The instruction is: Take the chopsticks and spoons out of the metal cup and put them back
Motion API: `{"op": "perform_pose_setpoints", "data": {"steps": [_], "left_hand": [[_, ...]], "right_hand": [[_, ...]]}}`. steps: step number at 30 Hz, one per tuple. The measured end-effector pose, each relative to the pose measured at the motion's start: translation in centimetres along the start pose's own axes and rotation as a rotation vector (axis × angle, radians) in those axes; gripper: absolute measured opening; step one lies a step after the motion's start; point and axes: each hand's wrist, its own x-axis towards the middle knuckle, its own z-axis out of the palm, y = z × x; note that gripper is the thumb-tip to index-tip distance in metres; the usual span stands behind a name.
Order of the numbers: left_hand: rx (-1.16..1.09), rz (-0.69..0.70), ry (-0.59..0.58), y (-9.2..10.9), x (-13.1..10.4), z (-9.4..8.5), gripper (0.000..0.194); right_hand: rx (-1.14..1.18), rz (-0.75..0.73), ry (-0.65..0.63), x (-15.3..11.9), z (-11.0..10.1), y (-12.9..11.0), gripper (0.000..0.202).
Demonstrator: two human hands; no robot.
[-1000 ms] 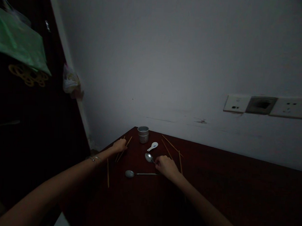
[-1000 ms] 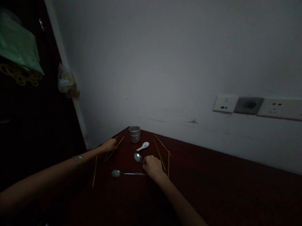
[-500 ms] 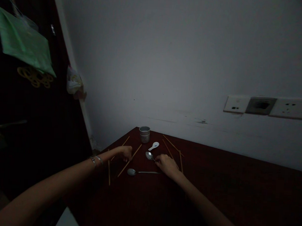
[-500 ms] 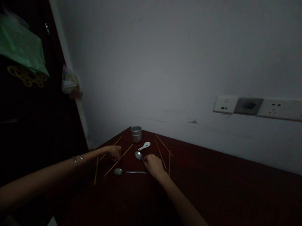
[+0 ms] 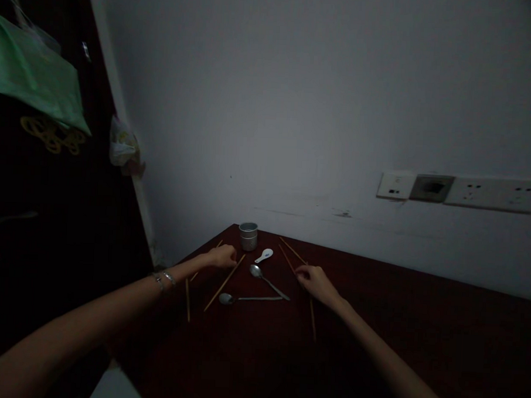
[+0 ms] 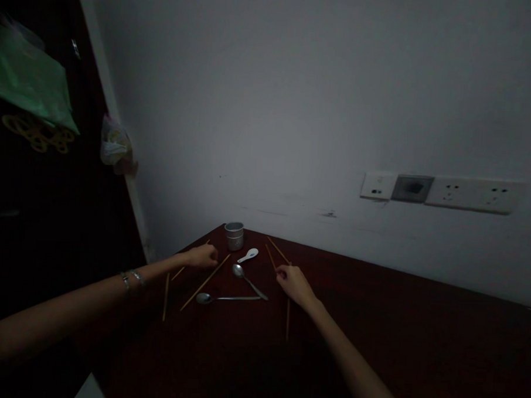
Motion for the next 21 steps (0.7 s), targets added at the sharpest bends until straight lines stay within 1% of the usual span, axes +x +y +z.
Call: {"op": "perform_pose_setpoints", "data": {"steps": [1, 3, 5, 6, 7, 8, 11, 13, 15, 18, 21], "left_hand": [[0.031, 0.062, -0.053, 0.5, -0.1, 0.2, 0.01], [0.081, 0.184, -0.222, 1.7, -0.5, 0.9, 0.01], [0.064, 0.25, -0.362, 3.1, -1.3, 1.9, 0.012], [0.062, 0.273, -0.41, 3.7, -1.8, 2.4, 0.012], [0.07, 0.292, -0.43, 4.3, -2.3, 2.9, 0.012], [0.087, 0.308, -0.421, 4.8, -2.7, 3.3, 0.012], [0.16, 0.302, -0.308, 5.8, -3.7, 4.4, 0.01], [0.202, 0.276, -0.284, 6.1, -4.1, 4.7, 0.008], [0.251, 0.272, -0.312, 6.2, -4.4, 4.7, 0.006], [0.34, 0.301, -0.392, 6.5, -4.9, 4.1, 0.01], [0.422, 0.28, -0.454, 6.7, -5.6, 3.4, 0.015]], "right_hand": [[0.016, -0.015, -0.03, -0.4, -0.1, 0.3, 0.031], [0.036, -0.054, -0.088, -1.0, 0.1, 0.4, 0.03], [0.028, -0.071, -0.136, -1.5, 0.4, 0.0, 0.029], [0.016, -0.069, -0.154, -1.7, 0.6, -0.4, 0.029], [-0.001, -0.064, -0.171, -1.8, 0.8, -0.8, 0.029], [-0.021, -0.056, -0.185, -1.9, 1.0, -1.3, 0.03], [-0.088, -0.035, -0.218, -1.8, 1.4, -2.7, 0.029], [-0.125, -0.017, -0.228, -1.6, 1.6, -3.5, 0.027], [-0.143, -0.01, -0.232, -1.4, 1.9, -3.9, 0.025], [-0.137, -0.017, -0.238, -1.0, 2.6, -4.1, 0.023], [-0.13, 0.011, -0.244, -0.7, 3.5, -4.1, 0.022]]}}
